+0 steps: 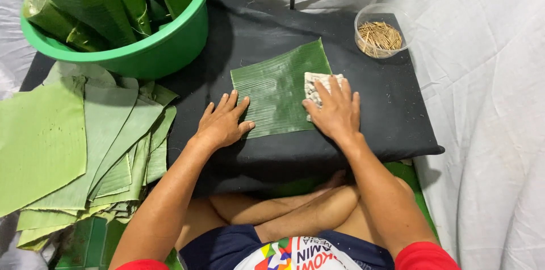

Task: Cleaning banana leaves with a cloth and folding them into shapes

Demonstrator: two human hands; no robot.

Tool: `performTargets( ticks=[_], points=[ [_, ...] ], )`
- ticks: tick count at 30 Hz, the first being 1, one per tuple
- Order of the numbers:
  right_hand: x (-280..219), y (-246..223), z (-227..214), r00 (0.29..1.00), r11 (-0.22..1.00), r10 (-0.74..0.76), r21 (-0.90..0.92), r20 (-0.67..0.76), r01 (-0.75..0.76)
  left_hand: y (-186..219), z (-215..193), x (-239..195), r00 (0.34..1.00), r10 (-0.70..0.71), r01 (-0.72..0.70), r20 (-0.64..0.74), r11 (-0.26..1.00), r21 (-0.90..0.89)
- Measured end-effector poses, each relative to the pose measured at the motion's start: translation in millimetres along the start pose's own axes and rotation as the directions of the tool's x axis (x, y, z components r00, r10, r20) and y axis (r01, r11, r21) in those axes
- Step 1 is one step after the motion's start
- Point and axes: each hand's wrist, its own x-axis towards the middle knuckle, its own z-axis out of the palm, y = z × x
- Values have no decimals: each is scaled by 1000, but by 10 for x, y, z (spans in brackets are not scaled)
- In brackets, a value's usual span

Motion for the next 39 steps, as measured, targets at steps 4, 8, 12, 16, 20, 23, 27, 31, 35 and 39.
performTargets(
  ticks=[4, 8, 12, 16, 20, 23, 27, 31, 35, 39],
  points=[
    [4, 89, 77, 999, 999, 18, -36, -51, -20, -9, 6, 7, 1000, -7, 7, -10, 1000, -6],
    [34, 196, 280, 990, 999, 2, -45, -144, -9, -43, 30, 43, 1000, 2, -2, 1, 1000, -5],
    [190, 530, 464, 890, 981, -177, -4, -420, 193, -62, 39, 82, 1000, 23, -23, 4, 1000, -2],
    [373, 146, 177, 894, 979, -120, 98, -432, 178, -38, -23, 88, 999, 35, -35, 21, 999, 6],
    [539, -366, 504, 810, 948, -282, -17, -515, 319, -19, -56, 122, 999, 29, -31, 45, 999, 39],
    [495, -621, 836, 872, 954, -285, -31, -398, 298, -20, -63, 119, 998, 21, -24, 59, 998, 59],
    [415, -663, 690, 980, 984, -176, 14, -91, 178, 6, -99, 74, 998, 22, -25, 61, 999, 43],
    [536, 8, 827, 956, 989, -134, -89, -262, 114, -2, -119, 82, 997, 28, -31, 69, 999, 44],
    [598, 455, 851, 933, 985, -102, -164, -345, 47, 9, -131, 80, 997, 21, -25, 79, 998, 53],
    [639, 560, 982, 918, 986, -94, -163, -385, 33, -18, -82, 101, 998, 25, -28, 61, 998, 54]
  ],
)
